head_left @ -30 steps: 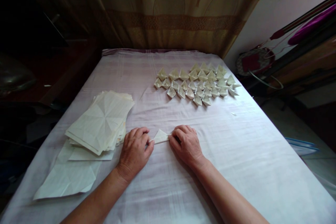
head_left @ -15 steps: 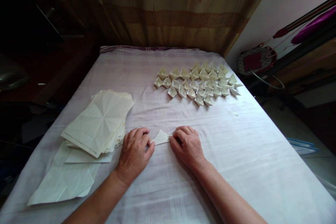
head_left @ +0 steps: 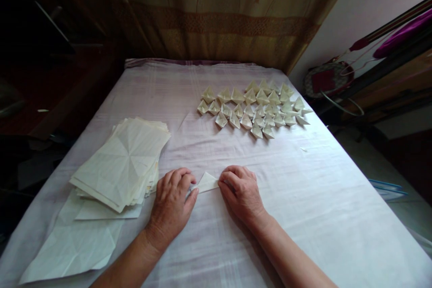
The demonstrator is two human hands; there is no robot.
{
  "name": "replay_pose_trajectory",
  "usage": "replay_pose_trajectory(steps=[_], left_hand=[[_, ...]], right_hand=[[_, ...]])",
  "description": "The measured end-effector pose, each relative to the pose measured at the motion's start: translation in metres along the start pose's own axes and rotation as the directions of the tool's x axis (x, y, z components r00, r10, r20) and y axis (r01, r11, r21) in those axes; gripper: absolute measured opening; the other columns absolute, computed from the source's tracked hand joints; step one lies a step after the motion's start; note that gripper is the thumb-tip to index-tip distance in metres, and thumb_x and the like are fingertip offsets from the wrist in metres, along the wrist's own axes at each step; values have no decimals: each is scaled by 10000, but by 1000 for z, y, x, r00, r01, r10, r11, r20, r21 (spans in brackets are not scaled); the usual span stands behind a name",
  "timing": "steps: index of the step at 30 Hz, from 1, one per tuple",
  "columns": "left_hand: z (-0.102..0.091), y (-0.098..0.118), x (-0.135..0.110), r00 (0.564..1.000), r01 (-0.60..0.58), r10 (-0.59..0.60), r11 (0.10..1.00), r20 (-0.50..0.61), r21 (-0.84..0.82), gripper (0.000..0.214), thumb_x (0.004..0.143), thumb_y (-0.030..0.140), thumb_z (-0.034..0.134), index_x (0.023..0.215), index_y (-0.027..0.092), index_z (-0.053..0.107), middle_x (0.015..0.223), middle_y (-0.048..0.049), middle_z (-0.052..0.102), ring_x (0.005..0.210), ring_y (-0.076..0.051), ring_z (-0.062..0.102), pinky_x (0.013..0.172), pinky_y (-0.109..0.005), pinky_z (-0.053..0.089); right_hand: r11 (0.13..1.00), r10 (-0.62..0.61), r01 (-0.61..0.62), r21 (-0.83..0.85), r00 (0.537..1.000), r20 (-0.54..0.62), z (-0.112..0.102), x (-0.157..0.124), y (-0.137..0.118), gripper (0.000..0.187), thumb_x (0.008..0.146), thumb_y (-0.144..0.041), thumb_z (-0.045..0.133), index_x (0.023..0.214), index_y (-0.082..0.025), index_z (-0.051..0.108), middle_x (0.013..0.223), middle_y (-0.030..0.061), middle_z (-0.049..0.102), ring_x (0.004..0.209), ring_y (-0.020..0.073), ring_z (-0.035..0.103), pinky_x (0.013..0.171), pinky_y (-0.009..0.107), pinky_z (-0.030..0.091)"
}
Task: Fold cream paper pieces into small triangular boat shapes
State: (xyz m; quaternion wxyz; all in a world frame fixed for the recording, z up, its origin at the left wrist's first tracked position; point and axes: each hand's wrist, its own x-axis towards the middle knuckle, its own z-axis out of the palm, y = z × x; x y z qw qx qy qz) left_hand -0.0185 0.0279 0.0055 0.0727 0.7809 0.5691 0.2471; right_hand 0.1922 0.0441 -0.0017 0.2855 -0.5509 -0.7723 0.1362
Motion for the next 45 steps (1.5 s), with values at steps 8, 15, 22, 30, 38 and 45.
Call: replay_pose_trajectory(steps=[8,15,22,30,38,45], left_hand=[[-1,0,2,997,6,-3,999,78,-36,76,886,211,600,887,256,660,1126,-58,631,1066,-274,559,894,-440,422],[-1,0,1,998,5,-2,999,69,-45,59,886,213,608,892,245,656,1134,-59,631,1094,-274,552,912,-439,407],[-3,0,2,996,14,-12,1000,90,-25,73,873,192,620,883,248,668,1132,-50,637,1079,-270,560,906,-433,409],[-1,16,12,993,66,-70,997,95,47,92,829,256,697,784,219,625,1104,-65,640,1075,-288,560,898,-457,417],[6,27,21,991,86,-96,991,97,101,209,808,308,747,733,212,578,1101,-77,641,1071,-290,561,896,-460,441],[-4,11,8,982,130,-144,985,124,111,151,811,267,725,769,216,589,1155,-77,629,1097,-296,563,934,-479,423]], right_hand=[[982,92,-95,-162,995,-25,3,1,-22,52,852,-253,649,812,-232,624,909,37,635,872,225,533,781,373,318],[953,167,-185,-241,982,-93,13,0,-35,242,803,-424,709,818,-226,571,913,62,605,896,256,505,835,404,325],[986,155,-155,-60,988,-6,-2,-2,-12,50,862,-226,650,825,-231,617,976,21,642,934,212,549,838,366,312],[990,129,-130,-45,991,-35,1,-4,-4,57,863,-236,664,816,-228,631,954,19,649,932,218,554,824,364,309],[992,119,-121,-34,991,-55,1,-4,-4,84,846,-227,692,802,-221,621,950,11,652,924,212,558,824,361,309],[993,117,-118,-14,991,-60,1,-5,-2,73,865,-242,663,800,-228,631,969,17,657,930,212,561,826,361,316]])
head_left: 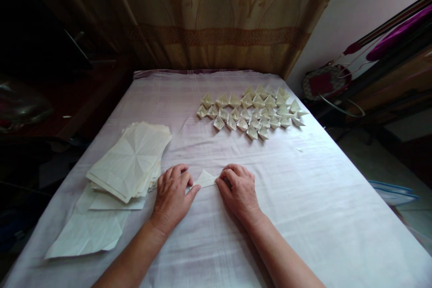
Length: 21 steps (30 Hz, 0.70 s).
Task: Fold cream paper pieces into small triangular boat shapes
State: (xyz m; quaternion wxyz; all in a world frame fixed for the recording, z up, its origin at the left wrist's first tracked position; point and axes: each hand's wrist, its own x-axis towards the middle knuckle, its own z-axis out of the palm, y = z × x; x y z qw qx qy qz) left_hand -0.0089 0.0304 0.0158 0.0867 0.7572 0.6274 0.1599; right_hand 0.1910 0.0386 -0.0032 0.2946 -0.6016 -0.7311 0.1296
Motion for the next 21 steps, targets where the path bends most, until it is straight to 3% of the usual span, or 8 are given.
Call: replay_pose_trajectory(steps=[9,15,21], left_hand=[[-5,-9,-7,999,49,-50,998,22,24,85,821,247,697,859,235,622,1183,-62,626,1138,-285,551,955,-454,411],[-8,3,3,997,36,-37,999,63,24,329,816,235,699,1137,263,630,1174,-37,640,1118,-261,556,978,-438,386],[1,17,12,1000,0,-1,999,-6,-38,232,801,312,744,993,245,632,1091,-35,665,1044,-246,577,921,-417,384]], right_hand=[[1000,-9,10,16,1000,-2,0,0,3,62,859,-240,669,806,-232,639,967,11,659,925,208,563,820,356,314],[998,-58,58,12,998,4,2,0,8,59,856,-272,677,822,-235,646,971,12,657,918,204,558,805,346,313],[999,-37,38,22,999,-8,0,-1,5,77,876,-261,651,806,-229,645,961,23,661,914,205,562,816,354,320]])
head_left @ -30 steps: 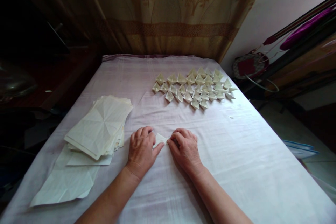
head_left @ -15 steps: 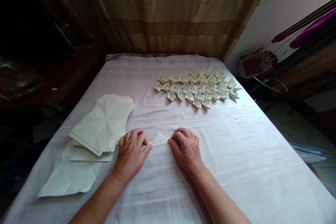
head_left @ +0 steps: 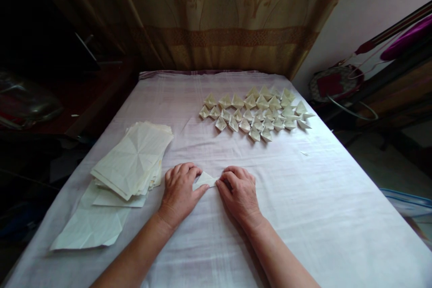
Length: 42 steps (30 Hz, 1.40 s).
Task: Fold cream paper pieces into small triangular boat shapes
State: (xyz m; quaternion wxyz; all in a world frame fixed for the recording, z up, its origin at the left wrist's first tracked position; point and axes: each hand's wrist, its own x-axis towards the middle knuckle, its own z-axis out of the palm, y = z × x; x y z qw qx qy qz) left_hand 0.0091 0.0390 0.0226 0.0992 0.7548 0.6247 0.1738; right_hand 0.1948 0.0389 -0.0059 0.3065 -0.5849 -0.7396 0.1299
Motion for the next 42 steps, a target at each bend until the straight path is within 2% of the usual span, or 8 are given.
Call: replay_pose_trajectory(steps=[6,8,11,14,18,25,32,42], left_hand=[[7,4,0,998,9,-12,999,-64,-49,231,791,238,738,949,233,569,1016,-16,678,1001,-236,597,902,-400,383],[8,5,-2,998,-1,-2,998,-60,-63,225,793,220,739,928,229,559,943,-1,674,954,-226,609,894,-390,381],[9,4,-4,998,-32,26,995,-59,-95,224,806,198,735,947,225,563,848,21,663,860,-205,620,881,-374,380],[8,2,-4,988,-133,120,982,-100,-136,217,837,184,713,1009,232,589,833,24,675,845,-194,619,868,-355,380],[3,-2,2,948,-309,290,937,-131,-164,104,871,143,659,853,238,622,808,24,681,843,-180,602,857,-341,378],[0,-7,3,887,-443,446,895,-122,51,138,889,126,594,914,243,663,913,-6,712,939,-208,599,933,-387,389],[4,-4,-27,872,-473,480,877,-94,87,305,924,191,558,1218,219,633,1138,-61,696,1084,-220,604,1019,-406,393],[6,-7,-35,882,-461,467,883,-60,92,281,943,219,537,1195,249,659,1229,-54,685,1159,-228,595,1047,-422,383]], right_hand=[[999,-14,14,35,1000,-6,-2,-1,0,75,883,-258,639,813,-235,649,979,32,674,928,211,572,835,367,338],[999,-19,20,43,1000,-11,-2,-1,0,23,878,-252,643,878,-236,659,1010,40,679,947,218,579,845,372,349],[997,-40,40,61,999,-15,-1,-2,1,142,868,-244,653,1010,-234,658,1076,56,678,992,231,586,872,383,369],[995,-67,68,78,998,-19,0,-3,2,150,863,-233,660,1013,-239,661,1095,59,675,1010,234,586,886,385,383],[990,-107,110,88,994,-39,-2,-3,2,98,845,-174,661,911,-246,668,1090,44,670,1010,221,584,886,373,385],[980,-199,199,-7,980,-4,-8,-2,-2,124,818,-126,657,878,-234,672,1098,51,676,1022,233,568,881,379,389],[975,-221,219,49,974,41,-9,-3,3,74,848,-214,715,898,-268,728,1042,29,697,982,206,588,855,361,403],[970,-239,232,76,967,88,-13,-2,10,102,856,-205,713,910,-283,749,1063,19,710,996,196,613,853,355,417]])
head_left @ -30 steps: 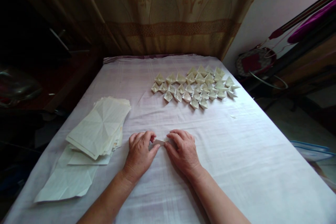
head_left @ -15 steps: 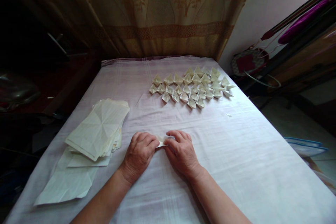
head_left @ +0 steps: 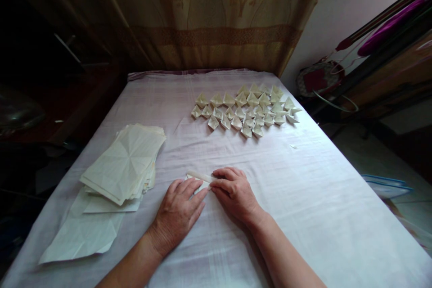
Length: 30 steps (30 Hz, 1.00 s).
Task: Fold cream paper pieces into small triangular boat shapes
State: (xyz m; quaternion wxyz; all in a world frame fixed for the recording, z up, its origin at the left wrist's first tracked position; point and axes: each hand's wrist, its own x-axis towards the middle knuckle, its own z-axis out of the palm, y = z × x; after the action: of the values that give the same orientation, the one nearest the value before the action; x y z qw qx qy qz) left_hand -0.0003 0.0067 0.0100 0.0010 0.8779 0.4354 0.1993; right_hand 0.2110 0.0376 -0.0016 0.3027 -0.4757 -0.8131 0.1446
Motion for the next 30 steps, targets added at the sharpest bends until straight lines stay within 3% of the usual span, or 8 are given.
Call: replay_pose_trajectory(steps=[7,18,30], left_hand=[[-2,2,1,1000,-16,16,1000,13,18,287,956,207,514,1206,246,651,1239,-45,691,1163,-233,601,1045,-432,367],[-1,2,3,997,-62,59,997,44,55,327,953,230,532,1271,250,605,1218,-25,701,1138,-245,593,1056,-449,306],[-2,2,10,996,-70,66,995,62,64,254,926,281,588,1171,238,642,1140,-23,708,1080,-238,600,1046,-464,292]], right_hand=[[994,111,-111,11,994,11,3,3,-10,95,841,-157,674,826,-247,701,1030,18,707,984,196,617,875,357,399],[943,321,-309,127,943,-88,14,5,-18,206,703,-94,588,851,-236,604,1085,60,678,1033,245,590,920,403,405],[950,293,-286,123,956,-35,13,4,-12,210,707,-67,552,818,-222,640,1118,72,658,1066,241,575,955,413,397]])
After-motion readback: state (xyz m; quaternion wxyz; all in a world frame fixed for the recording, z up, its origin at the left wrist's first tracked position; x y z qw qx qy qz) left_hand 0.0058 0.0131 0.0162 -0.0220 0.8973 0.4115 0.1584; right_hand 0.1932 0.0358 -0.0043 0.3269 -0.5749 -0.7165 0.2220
